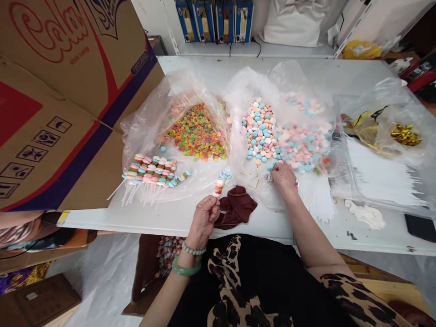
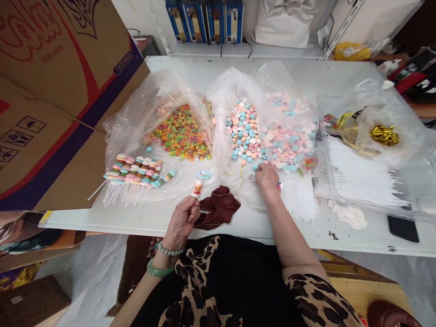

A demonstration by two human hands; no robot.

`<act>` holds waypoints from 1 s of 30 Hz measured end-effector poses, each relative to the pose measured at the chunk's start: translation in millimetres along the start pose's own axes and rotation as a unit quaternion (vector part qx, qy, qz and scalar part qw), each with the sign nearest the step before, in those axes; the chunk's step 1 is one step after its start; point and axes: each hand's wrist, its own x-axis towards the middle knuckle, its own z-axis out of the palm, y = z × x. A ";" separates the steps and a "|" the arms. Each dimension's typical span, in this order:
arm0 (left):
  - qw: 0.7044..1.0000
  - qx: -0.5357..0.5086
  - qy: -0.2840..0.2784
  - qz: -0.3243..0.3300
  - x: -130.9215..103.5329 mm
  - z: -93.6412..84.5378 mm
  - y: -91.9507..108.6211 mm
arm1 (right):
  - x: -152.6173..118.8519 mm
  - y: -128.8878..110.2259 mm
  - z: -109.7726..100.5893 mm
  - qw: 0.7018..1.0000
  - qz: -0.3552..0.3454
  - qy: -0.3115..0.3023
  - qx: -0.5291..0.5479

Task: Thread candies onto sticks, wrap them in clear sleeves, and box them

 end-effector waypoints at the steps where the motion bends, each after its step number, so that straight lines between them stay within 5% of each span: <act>1: 1.000 -0.022 -0.014 -0.012 0.9 -0.7 -0.8 | -0.7 0.5 0.5 1.000 -0.004 0.001 0.005; 7: 0.989 -0.106 -0.056 -0.088 4.3 -5.3 -5.4 | -5.4 -2.1 4.5 0.999 -0.012 0.040 -0.028; 19: 0.998 -0.011 -0.006 -0.067 2.4 -5.1 -6.1 | 2.5 12.2 9.1 0.994 -0.049 0.091 0.018; 26: 0.998 -0.009 0.010 -0.056 4.7 -6.9 -5.0 | 4.9 24.4 1.4 0.960 -0.056 0.098 0.256; 30: 0.998 -0.005 0.018 -0.056 3.5 -8.6 -4.9 | 2.6 24.9 -2.5 0.949 -0.084 0.082 0.292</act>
